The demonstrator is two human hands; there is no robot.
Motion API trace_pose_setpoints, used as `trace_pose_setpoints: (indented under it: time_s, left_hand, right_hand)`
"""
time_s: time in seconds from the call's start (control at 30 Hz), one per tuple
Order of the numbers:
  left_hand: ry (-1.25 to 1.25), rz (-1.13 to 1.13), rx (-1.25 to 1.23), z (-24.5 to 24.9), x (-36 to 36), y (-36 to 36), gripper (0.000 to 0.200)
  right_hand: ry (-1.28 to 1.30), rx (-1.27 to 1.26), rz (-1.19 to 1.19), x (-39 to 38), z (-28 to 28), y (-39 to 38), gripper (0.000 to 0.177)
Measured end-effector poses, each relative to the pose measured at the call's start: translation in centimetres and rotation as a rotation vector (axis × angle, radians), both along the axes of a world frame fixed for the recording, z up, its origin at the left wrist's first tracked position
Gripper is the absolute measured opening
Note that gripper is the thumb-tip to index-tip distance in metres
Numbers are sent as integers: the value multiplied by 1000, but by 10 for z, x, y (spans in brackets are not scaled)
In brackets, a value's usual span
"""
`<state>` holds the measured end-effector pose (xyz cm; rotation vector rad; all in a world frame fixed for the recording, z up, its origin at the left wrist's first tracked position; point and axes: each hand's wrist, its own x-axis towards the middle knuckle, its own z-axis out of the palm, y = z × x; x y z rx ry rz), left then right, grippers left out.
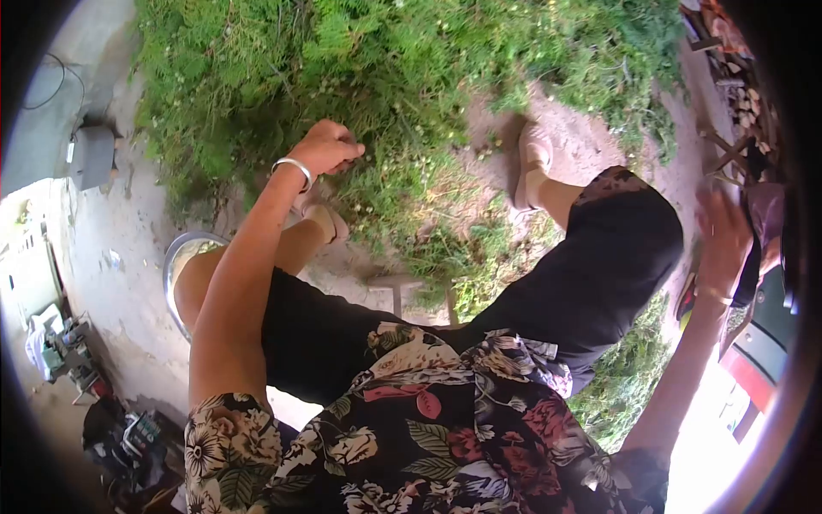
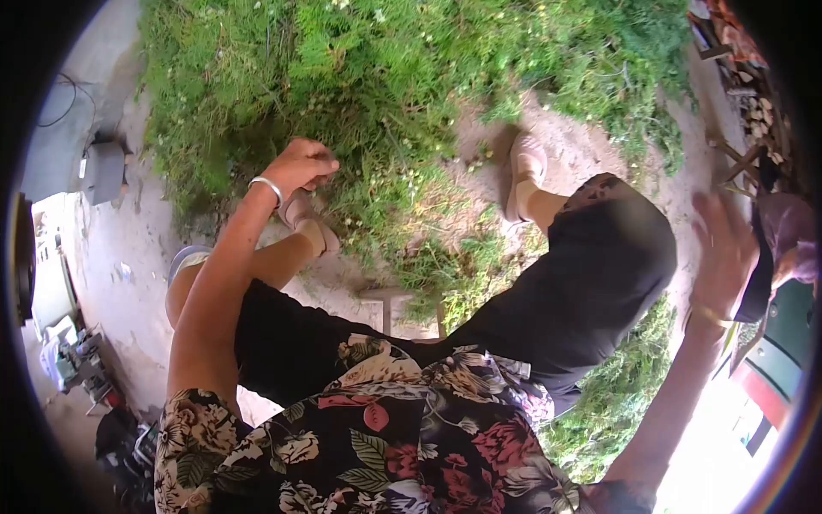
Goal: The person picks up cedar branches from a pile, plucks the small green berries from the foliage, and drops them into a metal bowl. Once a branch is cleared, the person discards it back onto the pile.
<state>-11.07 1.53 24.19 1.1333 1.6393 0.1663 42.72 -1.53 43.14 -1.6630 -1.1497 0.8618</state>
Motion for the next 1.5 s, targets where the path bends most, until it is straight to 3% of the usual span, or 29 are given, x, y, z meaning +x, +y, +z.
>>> trace_pose_setpoints:
  time_s: [0.03,0.07,0.13,0.2,0.27,0.3,0.33,0.37,0.4,0.47,0.53,0.6,0.7,0.93,0.97,1.0,1.07,1.1,1.13,1.2,1.33,1.4,1.47,1.5]
  left_hand:
    - [210,-291,44,-9,-4,0,26]
    - [217,-287,28,-25,-9,-6,26]
    - [657,-562,279,-71,-18,-25,27]
    - [682,-595,177,-112,-14,-44,24]
    - [668,-618,29,-150,-6,-74,20]
    - [627,-609,-23,-165,0,-93,20]
    - [621,-399,-50,-177,8,-114,22]
    - [613,-190,-75,-187,15,-132,24]
    - [610,-190,-86,-195,23,-145,24]
    - [707,22,-57,-214,33,-161,33]
    - [834,-116,-58,-222,44,-154,43]
    - [680,347,-92,-215,57,-142,35]
    - [817,503,2,-229,73,-128,28]
    - [675,634,68,-239,62,-118,16]
    - [735,601,270,-255,55,-128,12]
    - [739,601,281,-242,51,-121,12]
    - [39,925,-330,-195,41,-97,13]
    - [-261,1014,-362,-180,36,-94,8]
    - [-257,1012,-339,-165,34,-90,8]
    - [-832,1107,-291,-134,35,-77,6]
    - [-926,965,-223,-51,54,-50,9]
    - [-1108,758,-140,-22,57,-45,14]
    - [-1155,716,-88,25,62,-37,15]
    - [-1234,690,-62,46,64,-34,15]
  right_hand:
    - [-46,12,183,-43,4,20,38]
    - [-214,-60,339,-97,18,35,44]
    - [-104,-137,612,-165,20,50,52]
    - [195,-188,931,-205,8,53,57]
    - [81,-162,1229,-223,-2,65,55]
    - [-27,-192,1218,-230,-2,69,53]
    - [-18,-203,1221,-235,-9,70,53]
    - [85,-297,1070,-239,-16,72,50]
    - [180,-388,915,-242,-25,76,47]
    - [193,-380,877,-243,-41,83,48]
    - [118,-406,767,-243,-36,84,52]
    - [86,-474,755,-243,-32,87,57]
    - [110,-433,709,-245,-38,84,56]
    - [75,-394,753,-248,-42,85,48]
    - [77,-385,750,-248,-41,87,48]
    - [38,-375,786,-248,-40,89,45]
    - [5,-342,820,-248,-39,92,41]
    - [-28,-365,852,-250,-39,93,36]
    - [-60,-386,882,-251,-39,93,32]
    - [-163,-301,911,-254,-44,93,28]
    - [-202,-195,915,-260,-56,90,21]
    - [-282,-167,947,-265,-60,87,22]
    - [-560,-1,1137,-270,-66,83,30]
    - [-449,-73,1101,-273,-65,82,37]
